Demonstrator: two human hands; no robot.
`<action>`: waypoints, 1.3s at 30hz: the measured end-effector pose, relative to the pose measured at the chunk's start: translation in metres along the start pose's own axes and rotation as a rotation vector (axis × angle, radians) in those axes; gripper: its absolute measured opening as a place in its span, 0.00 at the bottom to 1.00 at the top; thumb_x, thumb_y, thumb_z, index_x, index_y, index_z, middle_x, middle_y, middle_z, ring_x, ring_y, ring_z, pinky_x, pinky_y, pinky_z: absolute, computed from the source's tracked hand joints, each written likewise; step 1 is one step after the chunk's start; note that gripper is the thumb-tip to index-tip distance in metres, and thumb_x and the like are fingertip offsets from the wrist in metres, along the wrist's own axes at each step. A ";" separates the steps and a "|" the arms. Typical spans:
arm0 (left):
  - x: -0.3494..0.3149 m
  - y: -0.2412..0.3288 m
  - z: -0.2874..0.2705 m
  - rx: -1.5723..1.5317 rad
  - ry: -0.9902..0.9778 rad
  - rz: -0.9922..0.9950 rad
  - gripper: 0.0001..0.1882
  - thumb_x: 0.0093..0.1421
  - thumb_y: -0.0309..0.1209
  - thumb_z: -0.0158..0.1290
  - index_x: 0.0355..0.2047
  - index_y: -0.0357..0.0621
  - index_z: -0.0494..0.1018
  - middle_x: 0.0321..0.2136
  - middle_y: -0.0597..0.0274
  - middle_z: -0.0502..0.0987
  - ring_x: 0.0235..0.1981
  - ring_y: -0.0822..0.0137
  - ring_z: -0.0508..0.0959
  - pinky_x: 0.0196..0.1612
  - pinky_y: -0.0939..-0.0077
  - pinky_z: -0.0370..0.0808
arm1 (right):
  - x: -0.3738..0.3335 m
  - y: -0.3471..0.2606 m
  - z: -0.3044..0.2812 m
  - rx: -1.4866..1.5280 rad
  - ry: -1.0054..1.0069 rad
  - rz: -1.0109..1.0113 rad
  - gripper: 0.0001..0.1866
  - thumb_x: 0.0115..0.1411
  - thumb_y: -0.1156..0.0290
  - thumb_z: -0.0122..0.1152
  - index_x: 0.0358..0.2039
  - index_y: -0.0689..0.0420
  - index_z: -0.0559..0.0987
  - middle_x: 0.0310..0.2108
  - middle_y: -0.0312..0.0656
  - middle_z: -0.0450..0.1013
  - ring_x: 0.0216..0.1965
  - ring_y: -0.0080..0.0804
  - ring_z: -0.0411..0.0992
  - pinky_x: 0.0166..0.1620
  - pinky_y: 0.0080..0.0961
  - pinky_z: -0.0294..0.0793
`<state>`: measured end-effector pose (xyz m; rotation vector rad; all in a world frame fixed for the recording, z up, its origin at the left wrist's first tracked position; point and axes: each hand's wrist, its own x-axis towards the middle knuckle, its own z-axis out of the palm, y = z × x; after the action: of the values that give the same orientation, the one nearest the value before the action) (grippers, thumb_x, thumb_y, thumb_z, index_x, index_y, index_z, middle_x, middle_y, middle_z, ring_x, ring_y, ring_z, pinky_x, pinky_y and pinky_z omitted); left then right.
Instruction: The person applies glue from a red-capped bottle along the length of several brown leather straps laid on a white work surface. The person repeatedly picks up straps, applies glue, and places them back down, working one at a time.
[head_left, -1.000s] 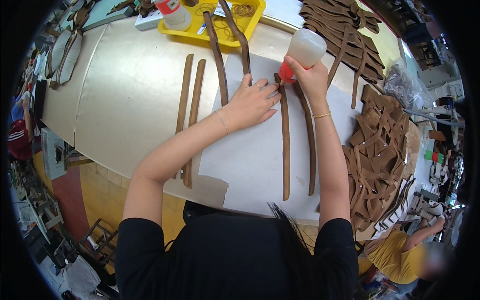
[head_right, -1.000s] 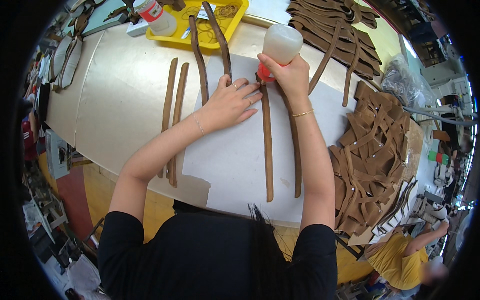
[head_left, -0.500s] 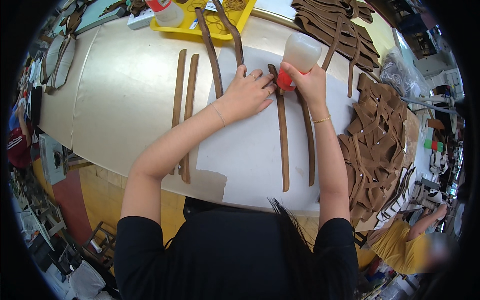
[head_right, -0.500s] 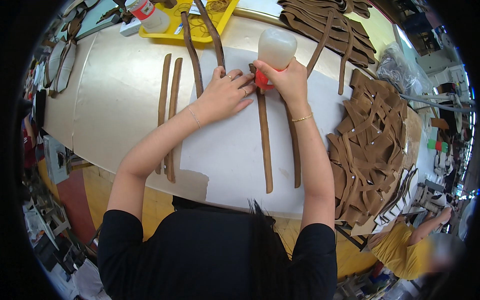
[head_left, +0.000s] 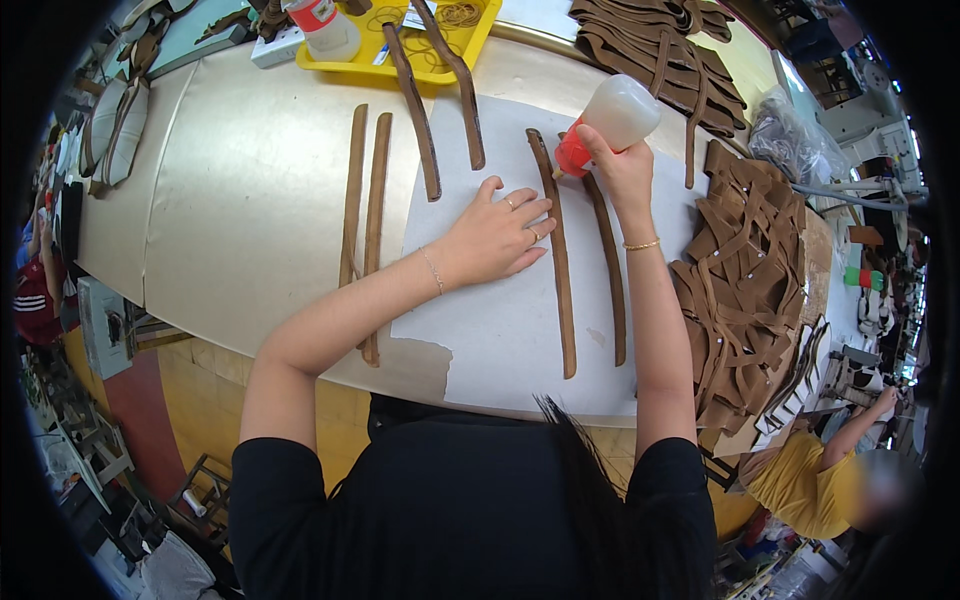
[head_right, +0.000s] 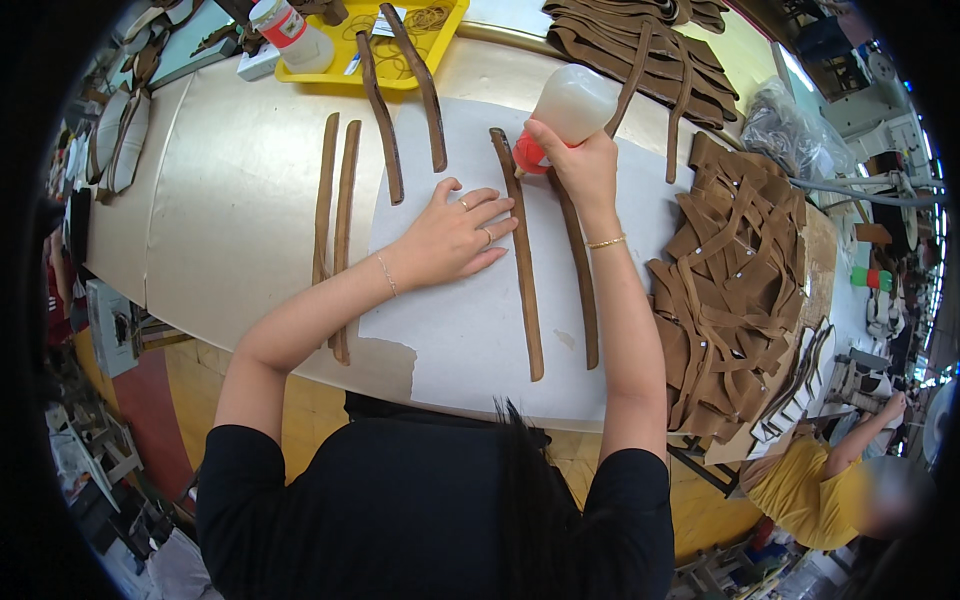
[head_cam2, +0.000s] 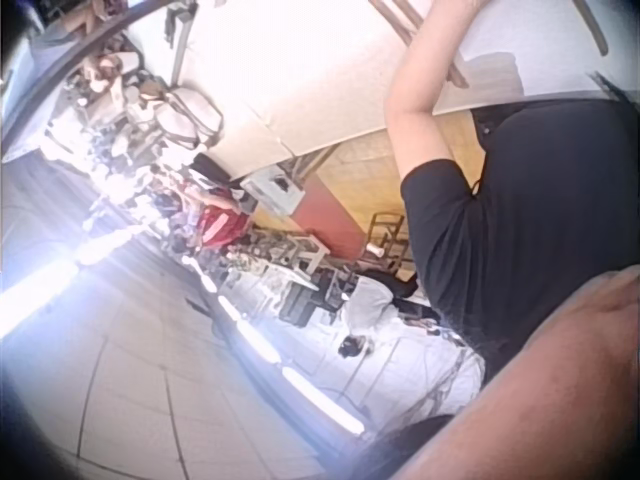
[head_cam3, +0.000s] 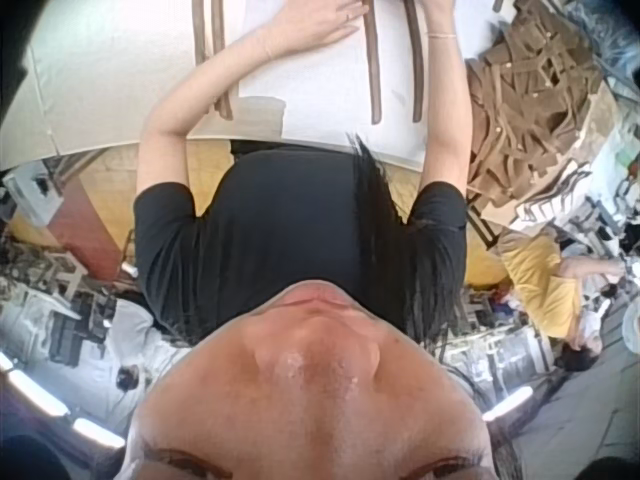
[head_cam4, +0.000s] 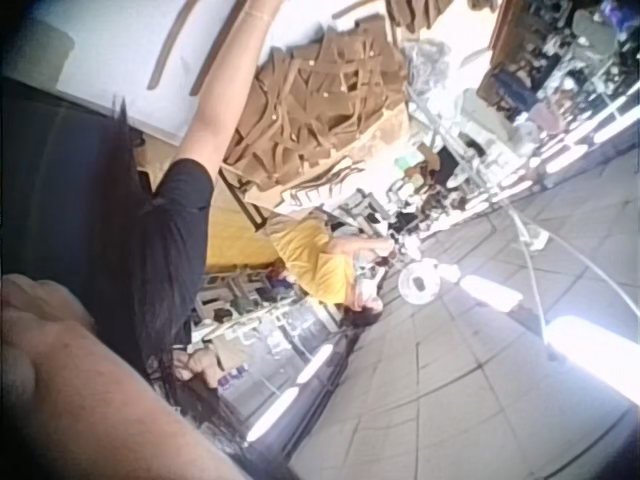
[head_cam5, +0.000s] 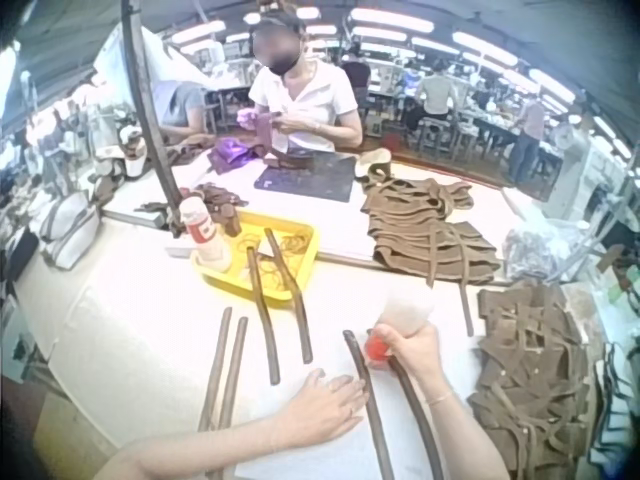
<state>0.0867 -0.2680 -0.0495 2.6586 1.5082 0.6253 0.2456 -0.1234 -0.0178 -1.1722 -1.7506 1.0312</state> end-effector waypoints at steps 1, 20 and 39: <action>-0.001 0.001 0.000 0.001 -0.003 0.000 0.19 0.57 0.42 0.57 0.46 0.47 0.77 0.52 0.62 0.73 0.55 0.63 0.69 0.53 0.52 0.62 | -0.001 -0.002 0.002 0.007 0.009 -0.015 0.23 0.52 0.54 0.71 0.36 0.63 0.82 0.31 0.43 0.81 0.33 0.27 0.78 0.38 0.25 0.76; -0.002 0.002 0.002 -0.005 -0.043 -0.032 0.20 0.57 0.40 0.57 0.49 0.51 0.75 0.53 0.64 0.71 0.56 0.66 0.67 0.55 0.52 0.59 | -0.020 0.001 -0.003 -0.069 -0.087 -0.017 0.26 0.48 0.50 0.73 0.33 0.62 0.82 0.28 0.42 0.81 0.30 0.29 0.80 0.35 0.24 0.77; -0.002 0.009 -0.001 -0.001 -0.036 -0.070 0.20 0.58 0.38 0.56 0.49 0.49 0.73 0.54 0.63 0.71 0.57 0.66 0.67 0.55 0.53 0.59 | -0.069 -0.005 -0.022 -0.029 -0.163 0.059 0.26 0.49 0.50 0.73 0.34 0.62 0.82 0.29 0.42 0.80 0.32 0.28 0.78 0.37 0.24 0.77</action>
<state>0.0929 -0.2742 -0.0469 2.5883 1.5835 0.5711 0.2827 -0.1862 -0.0163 -1.1928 -1.8718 1.1684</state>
